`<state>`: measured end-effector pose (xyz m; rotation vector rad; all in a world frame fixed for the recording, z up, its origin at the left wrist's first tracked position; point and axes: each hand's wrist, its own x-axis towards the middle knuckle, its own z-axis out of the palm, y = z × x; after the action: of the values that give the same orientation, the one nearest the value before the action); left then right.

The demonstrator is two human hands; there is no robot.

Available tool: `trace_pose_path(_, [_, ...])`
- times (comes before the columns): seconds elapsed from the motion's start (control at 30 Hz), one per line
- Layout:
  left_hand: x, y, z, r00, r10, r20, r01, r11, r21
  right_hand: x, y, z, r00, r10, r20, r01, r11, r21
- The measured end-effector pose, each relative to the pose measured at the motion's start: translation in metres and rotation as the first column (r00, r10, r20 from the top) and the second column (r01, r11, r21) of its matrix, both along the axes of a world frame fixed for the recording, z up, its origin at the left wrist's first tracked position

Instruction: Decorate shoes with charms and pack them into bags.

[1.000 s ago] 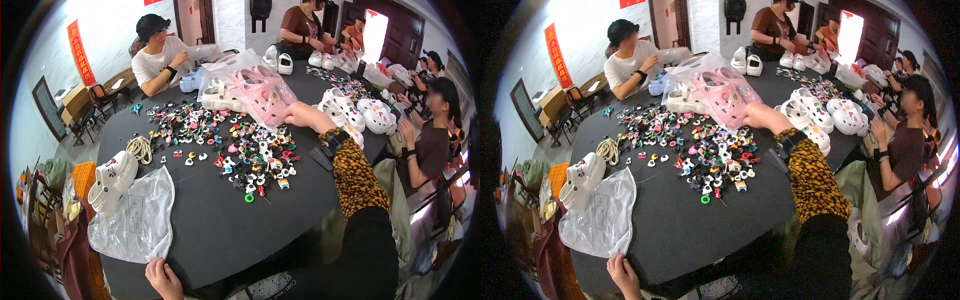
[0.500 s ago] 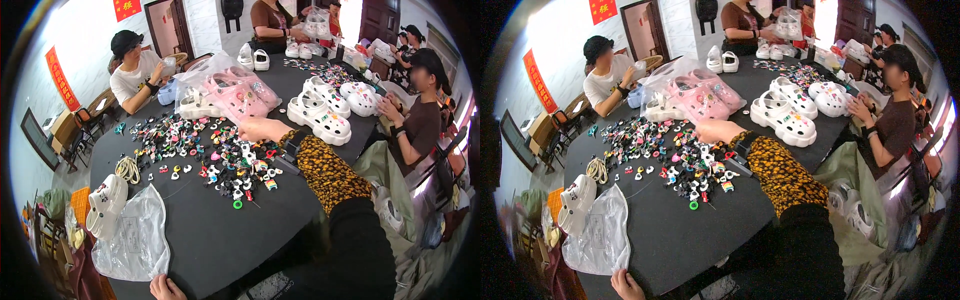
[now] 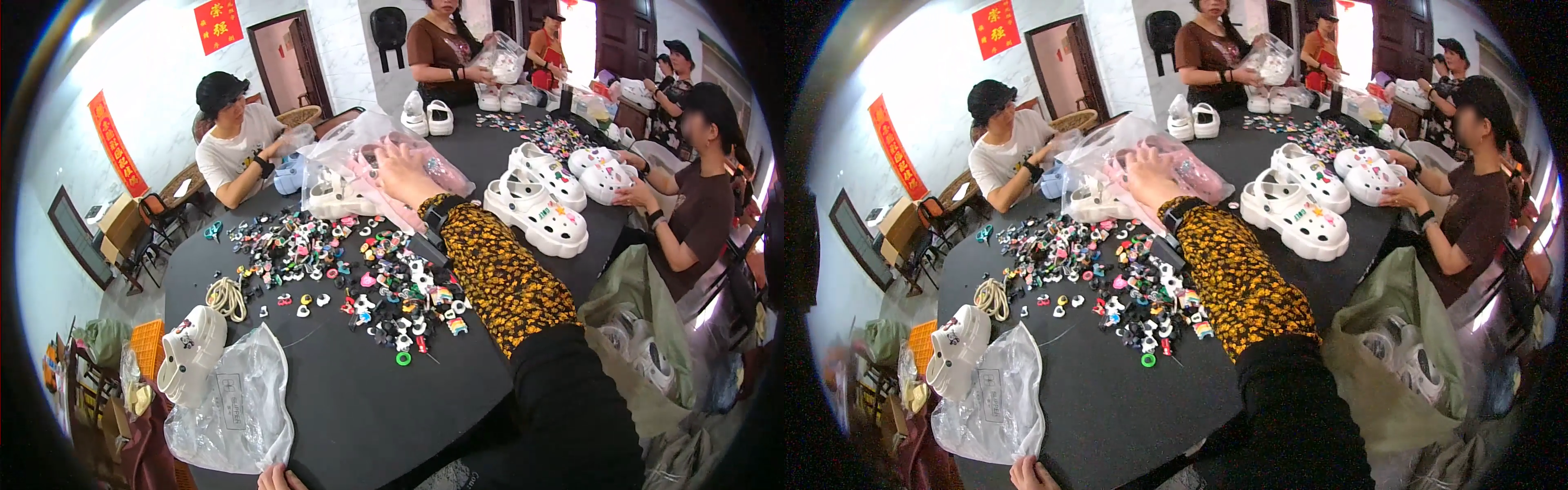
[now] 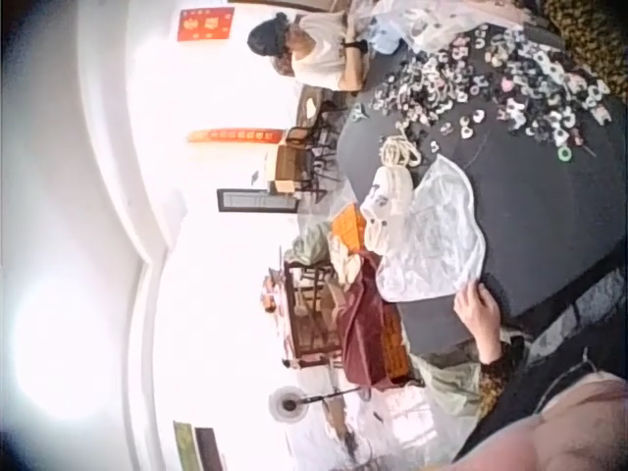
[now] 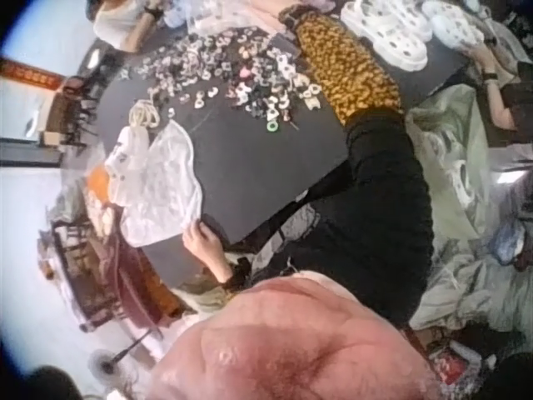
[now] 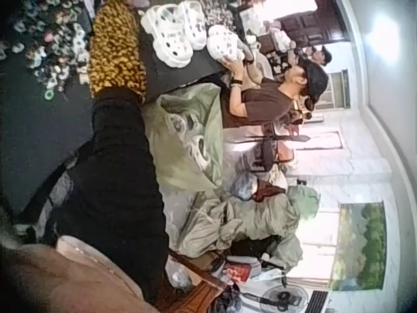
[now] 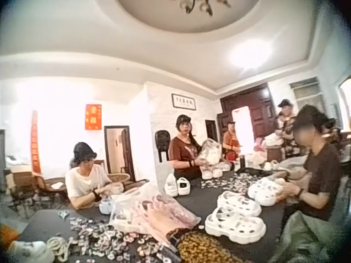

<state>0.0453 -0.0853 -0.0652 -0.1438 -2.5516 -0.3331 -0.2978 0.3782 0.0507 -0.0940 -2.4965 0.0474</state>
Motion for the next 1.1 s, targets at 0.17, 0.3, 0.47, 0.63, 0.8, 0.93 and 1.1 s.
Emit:
trace_pose_path(0.17, [-0.001,0.0,0.001,1.0,-0.004,-0.003,0.004,1.0,0.016,-0.015,0.022,-0.009,0.99,-0.046,0.135,0.057,0.995,-0.081])
trace_pose_path(0.3, [-0.003,0.001,0.0,1.0,-0.006,0.029,0.005,0.999,0.049,-0.029,0.036,-0.019,0.994,-0.04,-0.105,0.029,0.994,-0.106])
trace_pose_path(0.47, [-0.001,-0.002,-0.002,0.999,0.01,0.047,-0.013,0.998,0.068,-0.029,0.043,-0.019,0.987,0.025,-0.161,-0.072,0.954,-0.291])
trace_pose_path(0.63, [0.0,-0.005,-0.007,1.0,0.002,0.027,-0.003,1.0,0.03,-0.016,0.052,-0.009,0.937,0.12,-0.328,-0.253,0.881,-0.401])
trace_pose_path(0.8, [-0.003,-0.002,-0.002,0.999,-0.016,0.034,0.014,0.999,0.038,0.004,0.054,0.022,0.861,0.233,-0.453,-0.401,0.859,-0.32])
trace_pose_path(0.93, [-0.004,0.0,0.002,0.998,-0.063,0.028,0.062,0.997,0.043,0.052,0.026,0.071,0.761,0.461,-0.457,-0.622,0.718,-0.312])
trace_pose_path(1.1, [0.001,-0.009,0.027,0.996,-0.091,0.016,0.091,0.996,0.015,0.104,-0.053,0.081,0.638,0.671,-0.378,-0.738,0.673,-0.051])
